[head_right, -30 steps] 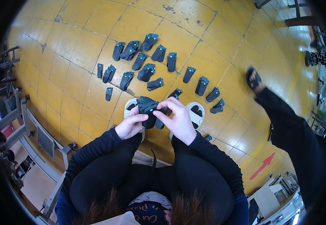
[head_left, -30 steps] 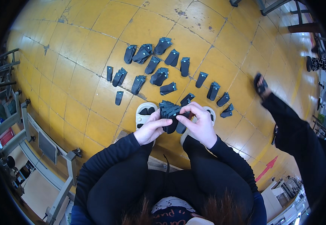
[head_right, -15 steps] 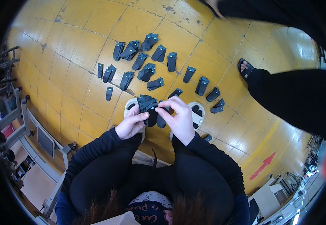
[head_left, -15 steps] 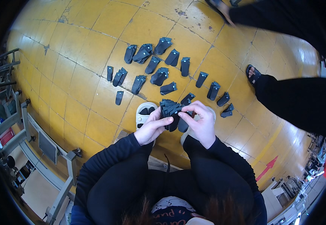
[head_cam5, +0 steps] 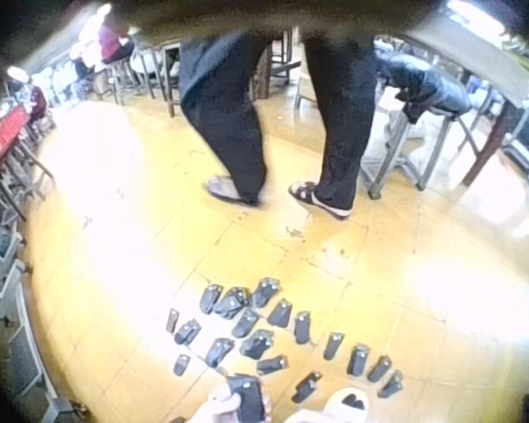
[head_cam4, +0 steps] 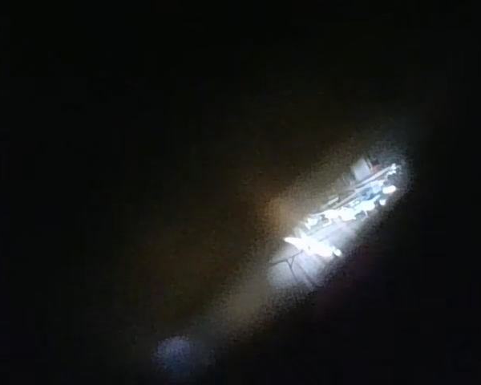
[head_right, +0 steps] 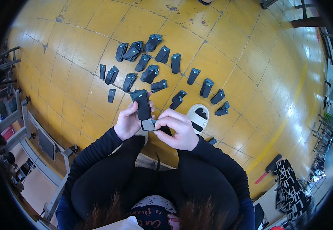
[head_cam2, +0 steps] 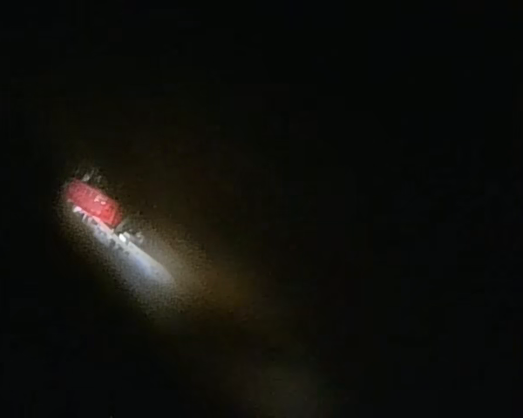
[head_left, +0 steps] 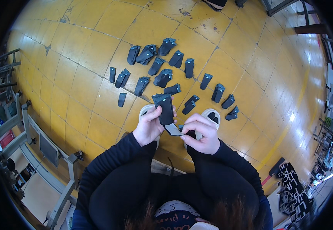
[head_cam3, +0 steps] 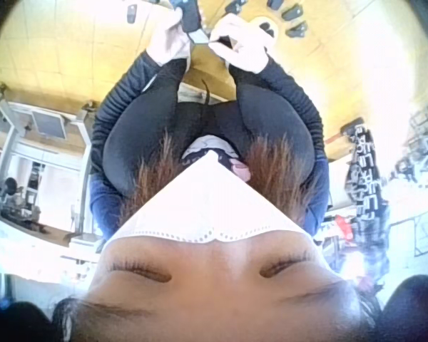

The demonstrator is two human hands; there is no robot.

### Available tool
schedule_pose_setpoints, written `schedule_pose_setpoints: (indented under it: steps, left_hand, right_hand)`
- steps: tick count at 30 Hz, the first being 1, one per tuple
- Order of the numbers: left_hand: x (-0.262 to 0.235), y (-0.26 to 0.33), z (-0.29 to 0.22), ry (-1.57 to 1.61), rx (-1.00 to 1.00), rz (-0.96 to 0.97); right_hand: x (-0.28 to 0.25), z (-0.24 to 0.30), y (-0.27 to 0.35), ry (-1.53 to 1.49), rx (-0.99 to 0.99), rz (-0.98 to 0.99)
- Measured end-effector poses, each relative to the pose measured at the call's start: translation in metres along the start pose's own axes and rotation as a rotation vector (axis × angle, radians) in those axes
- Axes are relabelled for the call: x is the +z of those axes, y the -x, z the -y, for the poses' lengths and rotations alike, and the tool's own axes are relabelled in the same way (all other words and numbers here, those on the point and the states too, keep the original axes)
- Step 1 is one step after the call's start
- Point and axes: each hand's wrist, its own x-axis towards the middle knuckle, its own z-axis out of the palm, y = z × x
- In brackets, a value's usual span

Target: The person sits on the floor and repeatedly picks up small dark rectangular objects, attaches a thin black strip to each one, and places them back on the floor. The process is repeated for multiple items in a consistent sequence.

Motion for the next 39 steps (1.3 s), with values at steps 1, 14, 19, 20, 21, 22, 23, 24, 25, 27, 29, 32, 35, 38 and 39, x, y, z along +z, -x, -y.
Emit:
schedule_pose_setpoints:
  steps: [1,14,19,20,21,22,23,24,25,27,29,32,35,38,39]
  left_hand:
    - [0.001,0.001,-0.001,-0.031,-0.001,0.017]
    - [0.009,0.001,0.001,-0.063,-0.066,0.056]
    - [0.006,0.001,0.003,-0.024,-0.092,0.073]
    - [0.006,0.002,0.003,-0.02,-0.096,0.081]
    - [0.005,0.002,0.003,-0.017,-0.101,0.09]
    - [0.006,0.002,0.003,-0.018,-0.102,0.088]
    - [0.007,0.002,0.002,-0.02,-0.104,0.086]
    - [0.008,0.002,0.002,-0.023,-0.105,0.083]
    - [0.007,0.002,0.002,-0.025,-0.106,0.088]
    - [0.006,0.001,0.003,-0.032,-0.107,0.097]
    - [0.004,0.001,0.003,-0.037,-0.107,0.099]
    - [0.004,0.001,0.004,-0.054,-0.093,0.08]
    - [0.006,0.0,0.006,-0.08,-0.072,0.06]
    - [0.005,0.0,0.007,-0.11,-0.054,0.012]
    - [0.005,0.0,0.008,-0.12,-0.049,-0.01]
  right_hand:
    - [-0.001,0.0,0.0,-0.019,0.021,-0.014]
    - [-0.011,-0.007,0.005,-0.324,0.054,-0.004]
    - [-0.012,-0.007,0.005,-0.428,0.086,-0.035]
    - [-0.012,-0.008,0.006,-0.439,0.096,-0.043]
    - [-0.013,-0.008,0.006,-0.451,0.107,-0.051]
    - [-0.013,-0.008,0.006,-0.461,0.117,-0.059]
    - [-0.013,-0.008,0.007,-0.462,0.14,-0.079]
    - [-0.011,-0.008,0.008,-0.462,0.164,-0.1]
    - [-0.01,-0.008,0.008,-0.464,0.187,-0.119]
    - [-0.012,-0.006,0.007,-0.466,0.19,-0.115]
    - [-0.012,-0.006,0.006,-0.468,0.193,-0.116]
    - [-0.014,-0.008,0.008,-0.483,0.183,-0.13]
    - [-0.015,-0.011,0.009,-0.504,0.167,-0.155]
    - [-0.016,-0.013,0.009,-0.51,0.179,-0.207]
    - [-0.016,-0.015,0.01,-0.505,0.186,-0.234]
